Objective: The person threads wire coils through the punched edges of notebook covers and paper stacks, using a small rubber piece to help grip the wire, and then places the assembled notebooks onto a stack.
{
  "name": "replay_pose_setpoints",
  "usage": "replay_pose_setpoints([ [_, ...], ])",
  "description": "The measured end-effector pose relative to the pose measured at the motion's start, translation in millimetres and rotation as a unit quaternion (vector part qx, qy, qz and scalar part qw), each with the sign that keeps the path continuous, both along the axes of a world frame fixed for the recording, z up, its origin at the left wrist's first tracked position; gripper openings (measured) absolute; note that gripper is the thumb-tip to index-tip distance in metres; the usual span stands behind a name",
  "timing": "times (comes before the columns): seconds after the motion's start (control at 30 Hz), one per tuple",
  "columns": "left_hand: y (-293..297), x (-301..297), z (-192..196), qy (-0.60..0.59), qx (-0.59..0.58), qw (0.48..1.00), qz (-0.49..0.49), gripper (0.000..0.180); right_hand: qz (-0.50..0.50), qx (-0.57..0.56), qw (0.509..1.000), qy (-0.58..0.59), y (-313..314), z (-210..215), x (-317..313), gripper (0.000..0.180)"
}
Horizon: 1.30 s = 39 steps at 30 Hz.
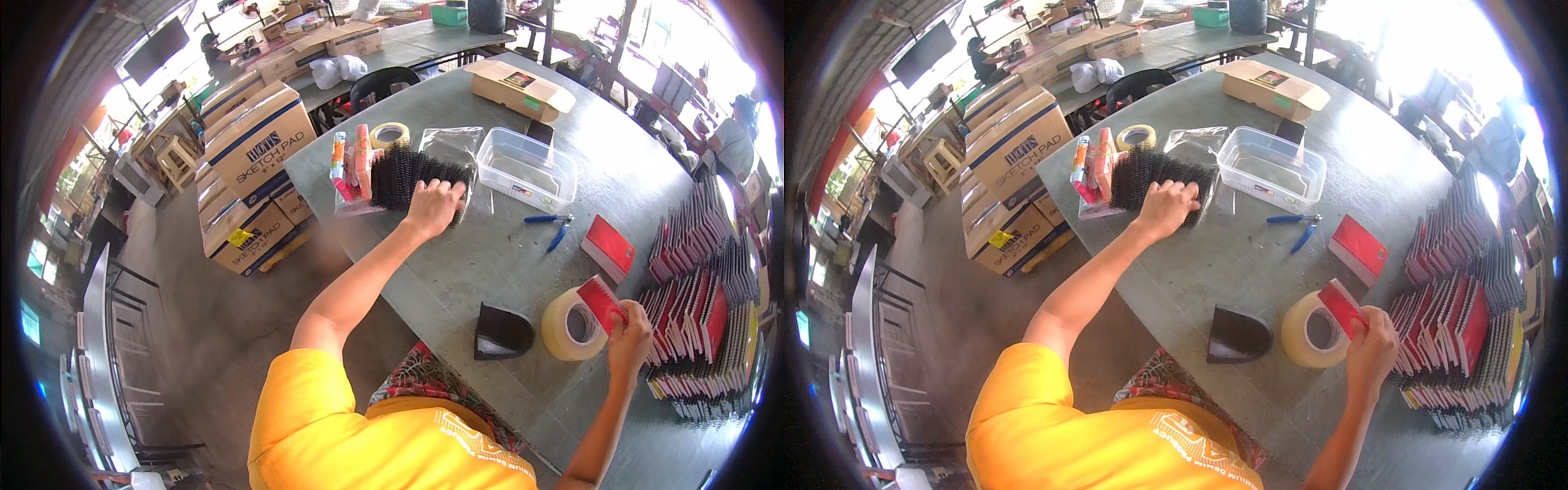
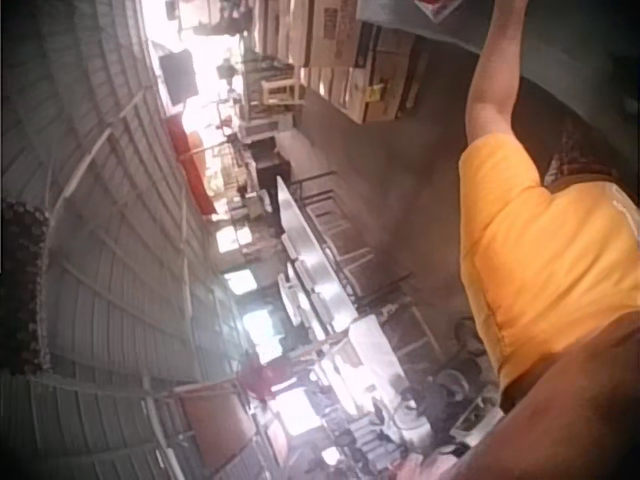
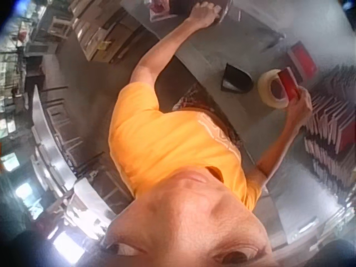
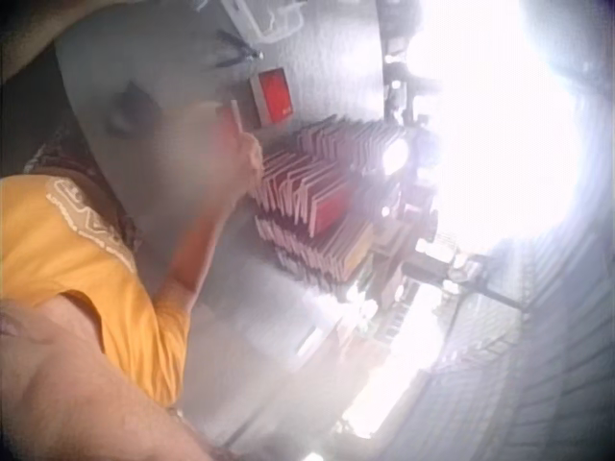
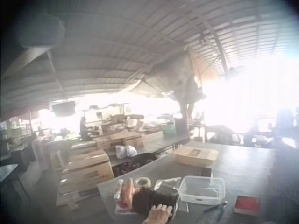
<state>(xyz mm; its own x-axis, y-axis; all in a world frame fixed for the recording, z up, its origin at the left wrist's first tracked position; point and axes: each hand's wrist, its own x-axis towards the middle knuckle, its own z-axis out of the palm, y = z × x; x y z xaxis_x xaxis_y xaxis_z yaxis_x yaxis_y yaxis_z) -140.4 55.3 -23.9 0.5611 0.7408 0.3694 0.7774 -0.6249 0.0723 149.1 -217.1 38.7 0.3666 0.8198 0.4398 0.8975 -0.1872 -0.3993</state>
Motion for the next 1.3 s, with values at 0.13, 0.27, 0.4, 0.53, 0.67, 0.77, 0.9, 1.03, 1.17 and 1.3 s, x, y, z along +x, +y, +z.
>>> replay_pose_setpoints([
  [0.13, 3.2, 4.5, 1.8, -0.043, -0.108, 0.993, -0.009, 0.023, -0.026, -0.033, 0.997, -0.061, 7.1, -12.0, -12.3, 0.013],
  [0.27, 33.7, -9.4, -26.8, -0.139, -0.230, 0.960, -0.071, 0.023, 0.007, -0.053, 0.997, -0.046, 0.9, -11.6, -4.9, 0.011],
  [0.4, 27.8, 0.6, -11.4, -0.127, -0.261, 0.956, -0.044, 0.025, 0.014, -0.094, 0.995, -0.008, -3.6, -13.8, 1.8, 0.013],
  [0.53, 20.8, 25.9, 2.5, -0.149, -0.171, 0.974, 0.014, 0.031, 0.010, -0.096, 0.992, -0.086, -6.6, -2.8, -7.2, 0.018],
  [0.67, -12.3, 34.1, 23.9, -0.240, -0.117, 0.958, -0.106, 0.029, 0.067, 0.023, 0.996, -0.049, 6.1, -6.8, -17.3, 0.022],
  [0.77, -43.8, 35.2, 77.3, -0.333, -0.177, 0.917, -0.128, 0.023, 0.096, -0.001, 0.995, 0.008, 12.8, -14.5, -12.5, 0.021],
  [0.9, -44.5, 61.7, 71.4, -0.456, -0.308, 0.814, -0.185, 0.028, 0.089, -0.023, 0.994, 0.054, 12.7, -7.0, -18.7, 0.020],
  [1.03, -75.0, 132.4, -12.8, -0.228, -0.359, 0.863, -0.272, 0.039, 0.048, -0.062, 0.997, -0.019, 15.3, -20.3, -10.2, 0.018],
  [1.17, -114.5, 117.9, 14.9, 0.035, -0.461, 0.840, -0.283, 0.036, 0.008, -0.083, 0.997, -0.004, 35.0, -22.1, -22.4, 0.016],
  [1.3, -117.3, 102.6, 33.3, -0.291, -0.347, 0.852, -0.261, 0.019, 0.034, -0.045, 0.998, 0.002, 33.1, -12.9, -33.7, 0.016],
])
